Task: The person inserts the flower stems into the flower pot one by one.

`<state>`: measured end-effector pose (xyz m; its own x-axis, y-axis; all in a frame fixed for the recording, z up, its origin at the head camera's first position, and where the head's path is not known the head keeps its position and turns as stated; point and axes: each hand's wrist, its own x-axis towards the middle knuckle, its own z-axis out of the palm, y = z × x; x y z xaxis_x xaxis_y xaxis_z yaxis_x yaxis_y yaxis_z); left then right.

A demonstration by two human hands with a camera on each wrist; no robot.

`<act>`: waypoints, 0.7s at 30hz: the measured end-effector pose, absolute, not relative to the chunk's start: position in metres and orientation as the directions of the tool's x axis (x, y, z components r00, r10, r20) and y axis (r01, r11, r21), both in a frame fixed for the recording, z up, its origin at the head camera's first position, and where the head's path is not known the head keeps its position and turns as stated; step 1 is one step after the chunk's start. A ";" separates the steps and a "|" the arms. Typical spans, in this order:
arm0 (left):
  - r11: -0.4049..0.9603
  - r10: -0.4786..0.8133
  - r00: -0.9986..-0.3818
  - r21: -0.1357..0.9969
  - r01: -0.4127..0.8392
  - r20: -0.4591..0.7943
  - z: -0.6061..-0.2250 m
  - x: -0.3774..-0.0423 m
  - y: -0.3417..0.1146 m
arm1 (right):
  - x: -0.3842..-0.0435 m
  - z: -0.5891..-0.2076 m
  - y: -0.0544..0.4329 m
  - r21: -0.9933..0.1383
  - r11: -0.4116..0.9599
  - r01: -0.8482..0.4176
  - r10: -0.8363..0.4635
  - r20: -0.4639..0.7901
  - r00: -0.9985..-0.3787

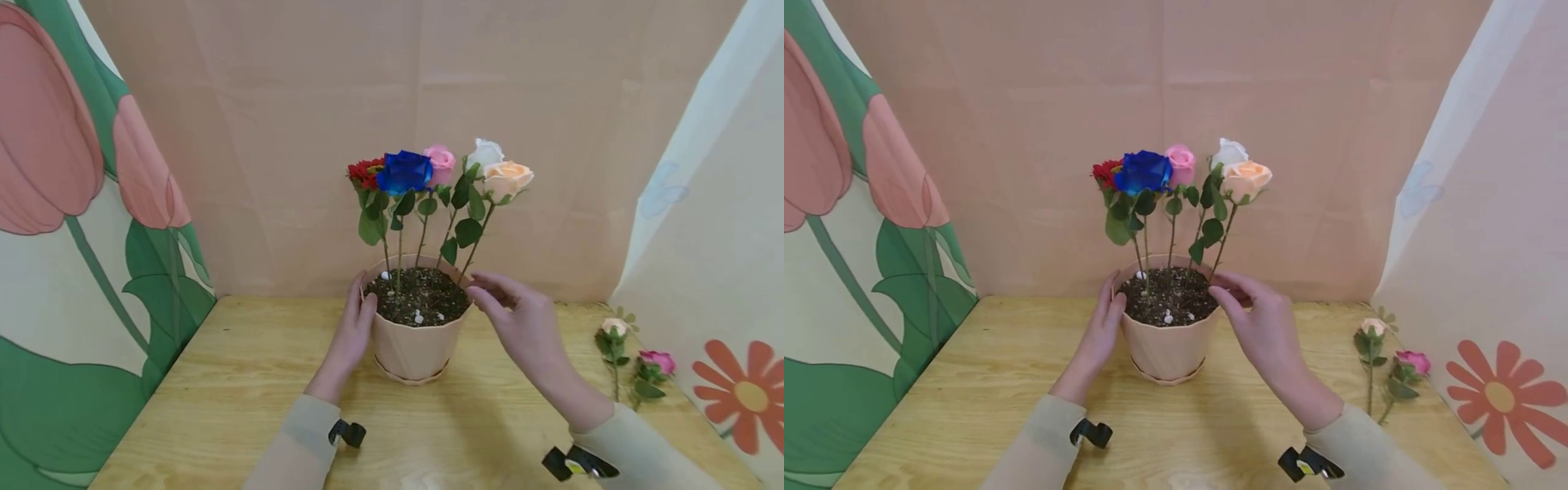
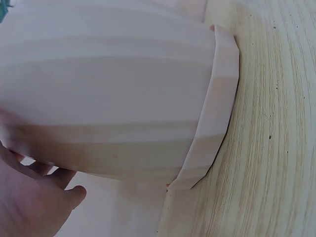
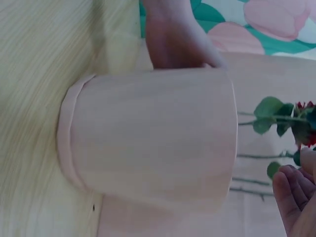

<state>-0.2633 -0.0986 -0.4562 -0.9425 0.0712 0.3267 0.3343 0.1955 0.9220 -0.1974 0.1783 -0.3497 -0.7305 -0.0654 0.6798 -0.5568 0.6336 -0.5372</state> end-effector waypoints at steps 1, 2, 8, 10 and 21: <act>0.197 0.070 -0.943 0.922 0.332 0.325 -0.456 -0.263 -0.099 | -0.196 -0.350 0.183 -0.534 0.639 -0.554 -0.065 0.679 -0.731; 0.199 0.068 -0.943 0.922 0.332 0.325 -0.456 -0.264 -0.099 | -0.195 -0.350 0.187 -0.533 0.644 -0.548 -0.064 0.677 -0.733; 0.201 0.079 -0.940 0.918 0.341 0.332 -0.456 -0.264 -0.099 | -0.184 -0.356 0.215 -0.525 0.689 -0.500 -0.041 0.661 -0.749; 0.203 0.082 -0.940 0.918 0.340 0.330 -0.456 -0.263 -0.099 | -0.180 -0.358 0.226 -0.509 0.712 -0.483 -0.035 0.662 -0.749; 0.211 0.083 -0.950 0.926 0.312 0.301 -0.453 -0.262 -0.100 | -0.169 -0.374 0.284 -0.466 0.805 -0.367 -0.032 0.583 -0.812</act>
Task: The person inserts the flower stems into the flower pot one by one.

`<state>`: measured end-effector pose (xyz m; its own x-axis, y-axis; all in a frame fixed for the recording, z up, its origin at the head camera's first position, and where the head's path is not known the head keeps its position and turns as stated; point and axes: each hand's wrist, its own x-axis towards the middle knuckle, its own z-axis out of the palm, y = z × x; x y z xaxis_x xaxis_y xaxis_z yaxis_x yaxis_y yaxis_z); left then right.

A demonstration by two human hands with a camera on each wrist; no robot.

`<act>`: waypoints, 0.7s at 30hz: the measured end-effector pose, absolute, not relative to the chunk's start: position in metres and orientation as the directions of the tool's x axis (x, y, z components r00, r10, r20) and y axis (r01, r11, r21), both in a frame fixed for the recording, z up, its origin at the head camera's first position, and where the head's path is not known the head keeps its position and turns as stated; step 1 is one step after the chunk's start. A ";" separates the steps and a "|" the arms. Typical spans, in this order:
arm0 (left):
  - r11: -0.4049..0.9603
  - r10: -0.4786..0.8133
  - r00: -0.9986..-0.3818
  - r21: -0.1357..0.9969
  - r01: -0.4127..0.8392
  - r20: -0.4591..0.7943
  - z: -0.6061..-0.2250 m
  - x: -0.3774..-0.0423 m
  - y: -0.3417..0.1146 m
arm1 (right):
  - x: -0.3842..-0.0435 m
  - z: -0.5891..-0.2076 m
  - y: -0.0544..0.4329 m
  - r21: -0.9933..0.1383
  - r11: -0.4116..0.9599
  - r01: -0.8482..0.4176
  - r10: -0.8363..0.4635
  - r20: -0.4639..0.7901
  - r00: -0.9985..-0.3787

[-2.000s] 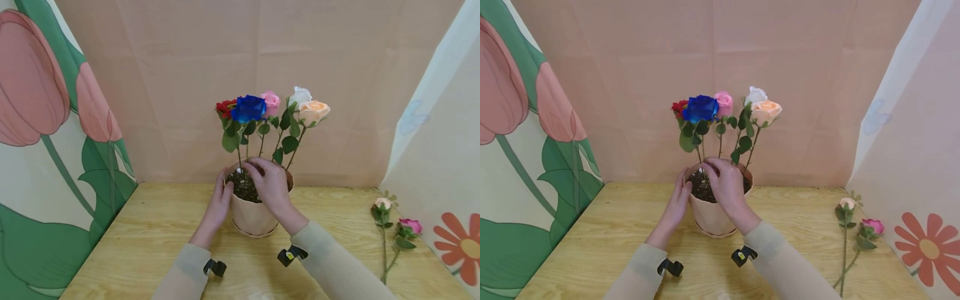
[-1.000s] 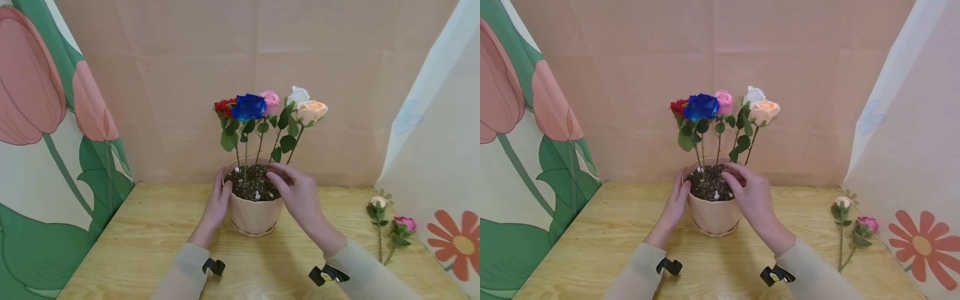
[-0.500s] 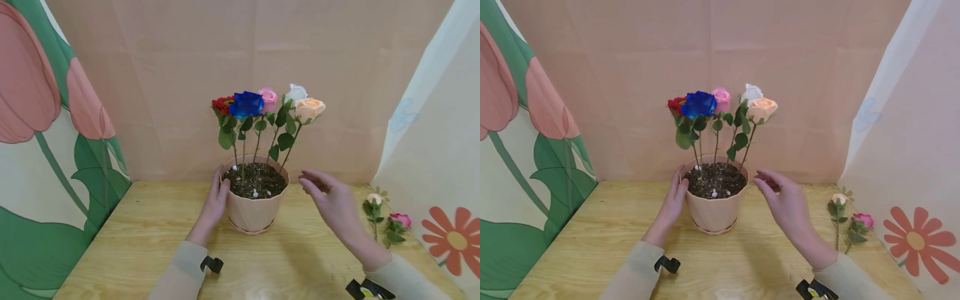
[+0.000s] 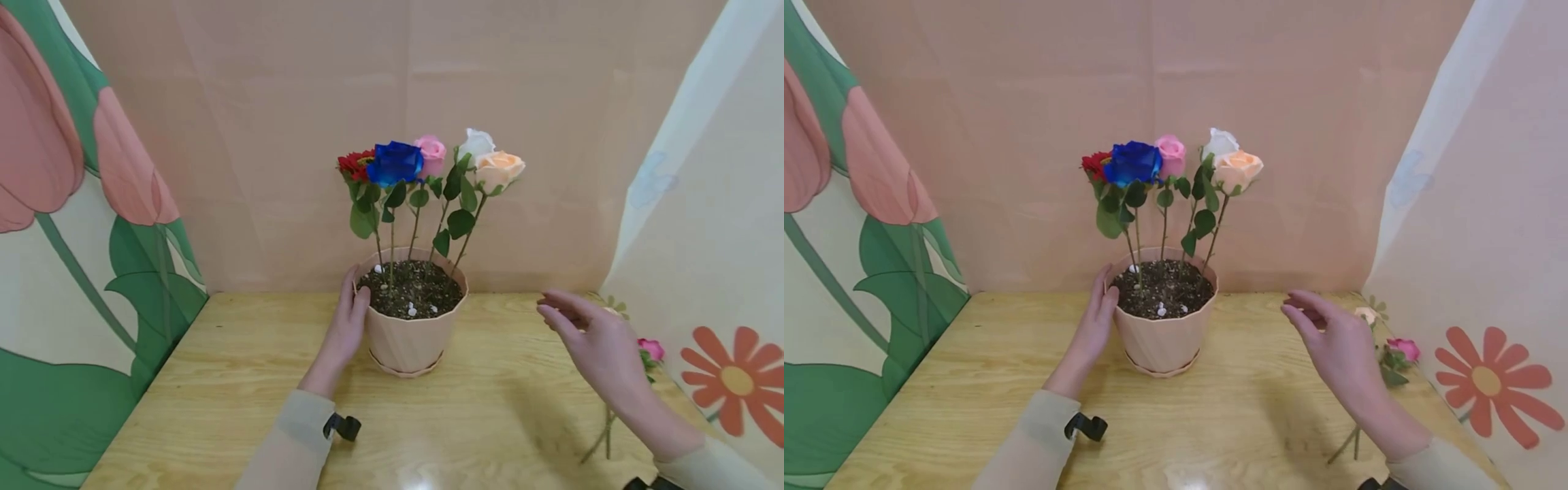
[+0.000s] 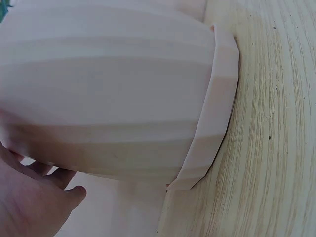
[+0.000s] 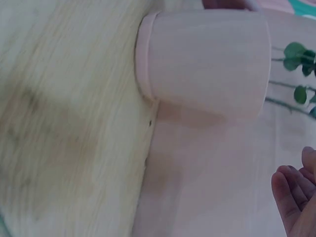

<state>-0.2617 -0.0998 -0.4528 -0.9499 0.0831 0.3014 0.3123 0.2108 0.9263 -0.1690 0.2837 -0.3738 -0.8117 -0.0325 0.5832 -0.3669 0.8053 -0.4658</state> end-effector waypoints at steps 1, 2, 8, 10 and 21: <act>0.211 0.082 -0.950 0.926 0.312 0.302 -0.453 -0.262 -0.100 | -0.168 -0.375 0.288 -0.463 0.811 -0.358 -0.028 0.579 -0.815; 0.211 0.081 -0.950 0.926 0.313 0.302 -0.453 -0.262 -0.100 | -0.168 -0.377 0.293 -0.458 0.817 -0.349 -0.024 0.578 -0.816; 0.208 0.084 -0.950 0.927 0.312 0.300 -0.455 -0.263 -0.100 | -0.169 -0.393 0.317 -0.427 0.843 -0.326 -0.005 0.602 -0.799; 0.206 0.087 -0.950 0.927 0.313 0.301 -0.455 -0.263 -0.100 | -0.169 -0.398 0.326 -0.422 0.849 -0.318 0.001 0.604 -0.797; 0.197 0.084 -0.946 0.926 0.323 0.312 -0.452 -0.261 -0.100 | -0.159 -0.424 0.365 -0.415 0.886 -0.205 0.037 0.505 -0.862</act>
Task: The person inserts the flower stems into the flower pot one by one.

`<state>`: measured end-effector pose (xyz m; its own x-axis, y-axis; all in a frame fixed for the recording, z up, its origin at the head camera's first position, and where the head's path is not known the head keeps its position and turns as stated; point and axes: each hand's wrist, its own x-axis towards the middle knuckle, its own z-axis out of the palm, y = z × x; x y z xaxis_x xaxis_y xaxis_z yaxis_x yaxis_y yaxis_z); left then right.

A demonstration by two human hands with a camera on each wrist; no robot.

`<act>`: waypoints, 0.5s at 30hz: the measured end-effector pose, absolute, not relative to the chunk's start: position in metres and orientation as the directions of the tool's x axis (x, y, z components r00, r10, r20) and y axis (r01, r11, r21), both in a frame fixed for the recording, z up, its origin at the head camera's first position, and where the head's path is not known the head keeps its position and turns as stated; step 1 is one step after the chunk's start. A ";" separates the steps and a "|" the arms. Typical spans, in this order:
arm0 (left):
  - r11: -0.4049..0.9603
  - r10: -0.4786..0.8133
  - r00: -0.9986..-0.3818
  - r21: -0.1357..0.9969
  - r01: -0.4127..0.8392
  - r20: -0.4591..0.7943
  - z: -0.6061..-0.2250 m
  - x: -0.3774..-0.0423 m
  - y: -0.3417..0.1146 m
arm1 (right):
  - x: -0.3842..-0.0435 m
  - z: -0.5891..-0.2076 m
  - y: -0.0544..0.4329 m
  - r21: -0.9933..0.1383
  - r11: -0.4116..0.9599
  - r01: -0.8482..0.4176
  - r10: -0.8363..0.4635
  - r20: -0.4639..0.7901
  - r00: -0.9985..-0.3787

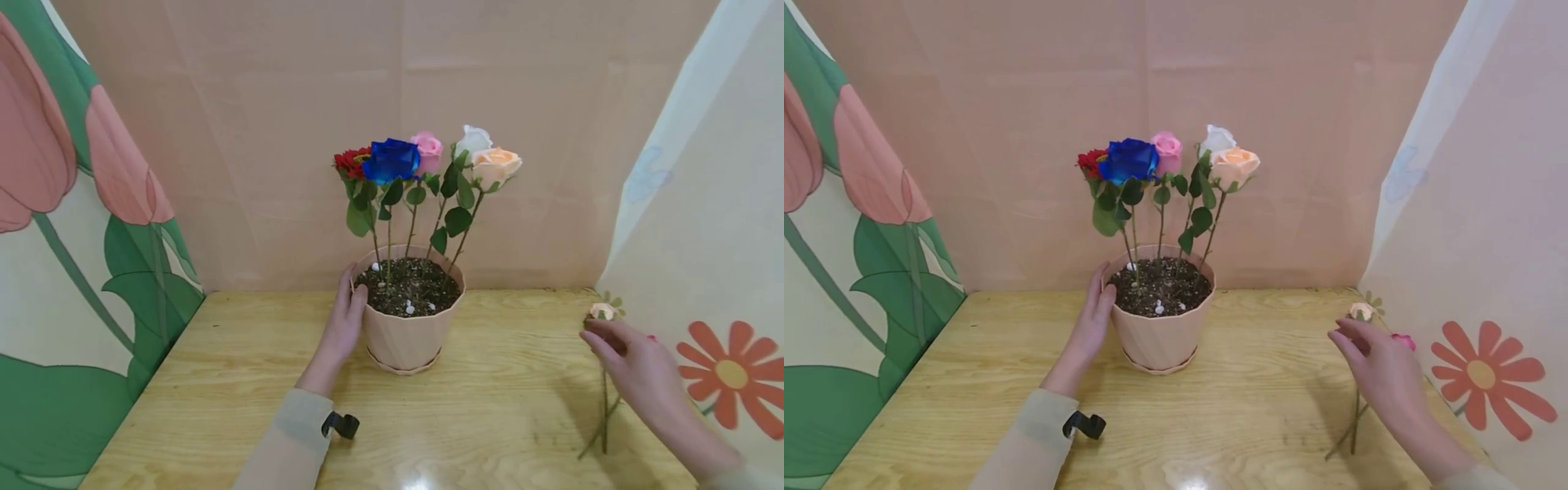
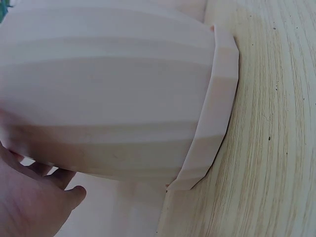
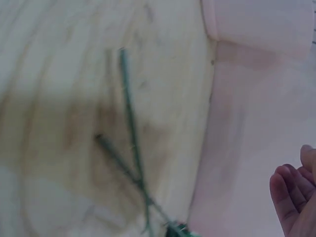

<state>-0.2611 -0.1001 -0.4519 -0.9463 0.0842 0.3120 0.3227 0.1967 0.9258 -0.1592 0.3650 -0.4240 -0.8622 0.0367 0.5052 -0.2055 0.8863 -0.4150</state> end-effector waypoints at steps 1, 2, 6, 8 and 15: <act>0.199 0.084 -0.946 0.926 0.322 0.312 -0.452 -0.261 -0.100 | -0.159 -0.427 0.369 -0.411 0.889 -0.202 0.039 0.507 -0.861; 0.201 0.083 -0.948 0.926 0.319 0.308 -0.452 -0.261 -0.100 | -0.158 -0.431 0.372 -0.407 0.893 -0.195 0.041 0.503 -0.863; 0.202 0.083 -0.950 0.928 0.312 0.301 -0.453 -0.263 -0.100 | -0.157 -0.442 0.388 -0.397 0.907 -0.138 0.063 0.452 -0.890; 0.197 0.082 -0.950 0.929 0.313 0.302 -0.453 -0.263 -0.099 | -0.156 -0.447 0.395 -0.403 0.909 -0.106 0.076 0.411 -0.909; 0.191 0.080 -0.944 0.925 0.330 0.320 -0.453 -0.263 -0.099 | -0.152 -0.464 0.416 -0.401 0.915 -0.035 0.125 0.364 -0.923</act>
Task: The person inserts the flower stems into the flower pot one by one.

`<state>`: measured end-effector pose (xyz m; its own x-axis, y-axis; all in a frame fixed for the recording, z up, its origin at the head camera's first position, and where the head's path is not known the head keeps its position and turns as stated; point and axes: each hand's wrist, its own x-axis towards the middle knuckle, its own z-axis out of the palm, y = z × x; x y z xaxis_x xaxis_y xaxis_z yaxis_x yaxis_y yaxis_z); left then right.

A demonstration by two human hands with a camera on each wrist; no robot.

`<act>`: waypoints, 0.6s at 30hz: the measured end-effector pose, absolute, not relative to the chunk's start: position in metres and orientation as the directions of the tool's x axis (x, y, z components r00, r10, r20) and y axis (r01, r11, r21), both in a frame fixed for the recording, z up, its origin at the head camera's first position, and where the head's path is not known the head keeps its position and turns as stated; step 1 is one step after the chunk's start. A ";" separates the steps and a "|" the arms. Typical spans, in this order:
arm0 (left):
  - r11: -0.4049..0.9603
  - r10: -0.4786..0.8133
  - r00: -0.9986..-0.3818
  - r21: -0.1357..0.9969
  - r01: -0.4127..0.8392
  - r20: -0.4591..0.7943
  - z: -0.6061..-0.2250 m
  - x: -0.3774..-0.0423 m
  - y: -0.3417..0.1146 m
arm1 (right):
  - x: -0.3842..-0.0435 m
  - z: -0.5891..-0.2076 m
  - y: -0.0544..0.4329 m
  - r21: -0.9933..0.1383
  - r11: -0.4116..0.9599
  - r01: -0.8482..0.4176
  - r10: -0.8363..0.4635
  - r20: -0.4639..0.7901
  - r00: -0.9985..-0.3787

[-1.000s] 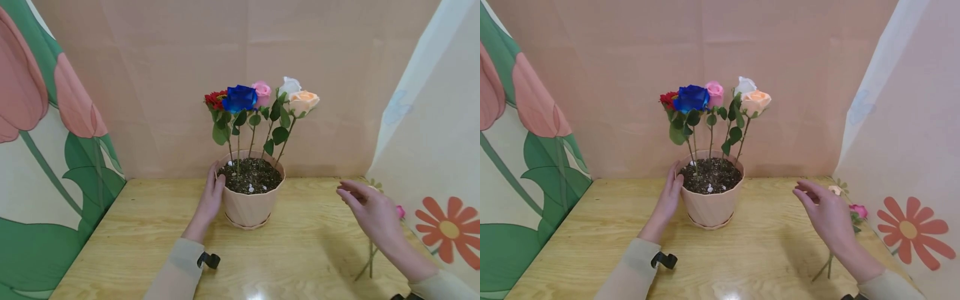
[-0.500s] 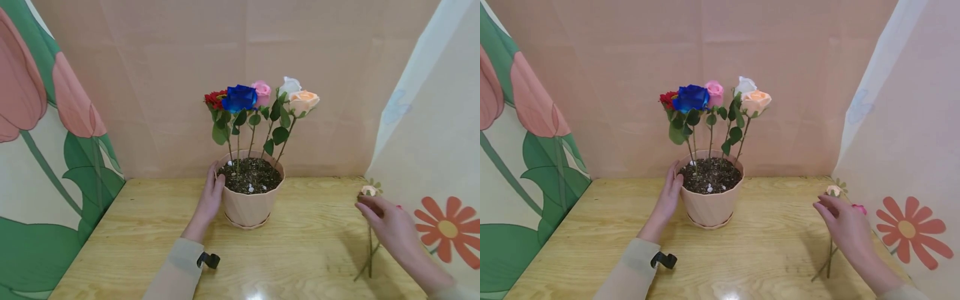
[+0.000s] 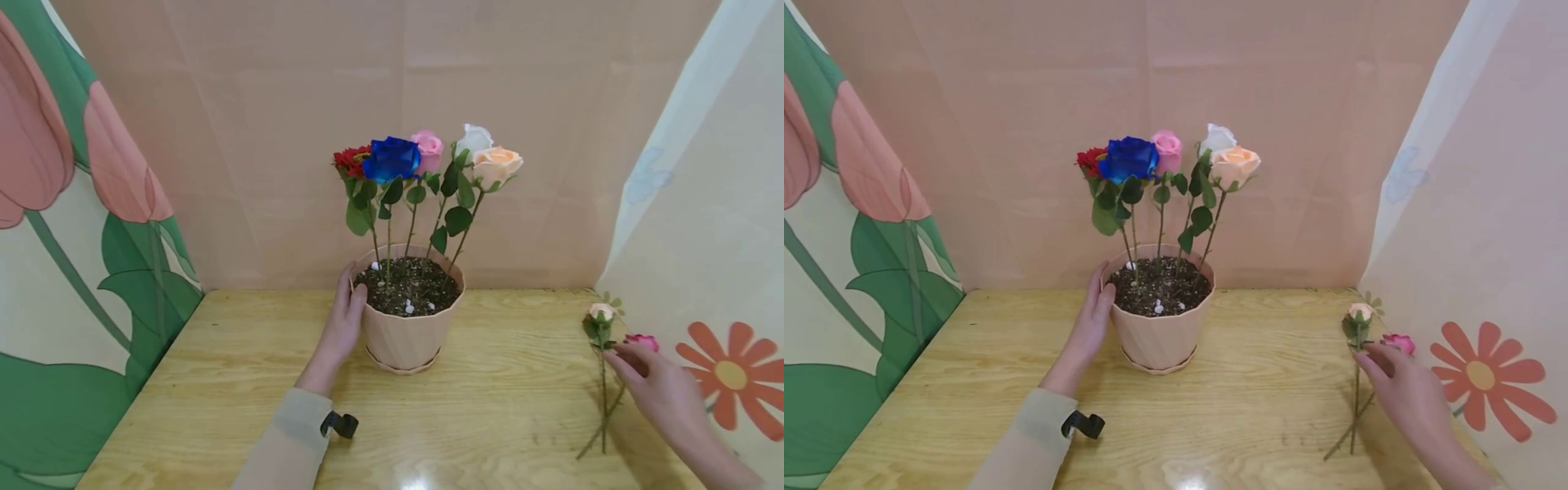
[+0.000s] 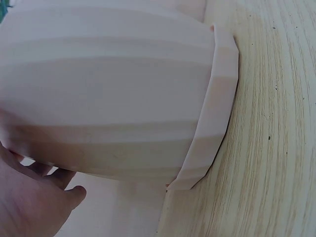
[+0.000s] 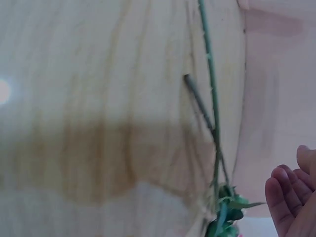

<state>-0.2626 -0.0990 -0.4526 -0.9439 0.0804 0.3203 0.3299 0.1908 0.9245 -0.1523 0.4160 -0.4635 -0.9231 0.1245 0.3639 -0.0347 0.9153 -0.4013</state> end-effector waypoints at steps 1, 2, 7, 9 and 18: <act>0.192 0.082 -0.943 0.923 0.333 0.324 -0.453 -0.263 -0.099 | -0.152 -0.466 0.418 -0.399 0.917 -0.020 0.133 0.351 -0.927; 0.195 0.082 -0.943 0.923 0.332 0.322 -0.453 -0.263 -0.100 | -0.152 -0.468 0.421 -0.395 0.918 -0.001 0.143 0.334 -0.932; 0.199 0.083 -0.938 0.916 0.347 0.337 -0.454 -0.263 -0.100 | -0.153 -0.474 0.433 -0.379 0.923 0.069 0.166 0.230 -0.959; 0.193 0.086 -0.936 0.916 0.351 0.341 -0.453 -0.264 -0.100 | -0.155 -0.475 0.438 -0.373 0.925 0.072 0.158 0.204 -0.966; 0.185 0.090 -0.938 0.920 0.346 0.335 -0.454 -0.265 -0.100 | -0.163 -0.489 0.448 -0.380 0.921 0.084 0.124 0.084 -0.989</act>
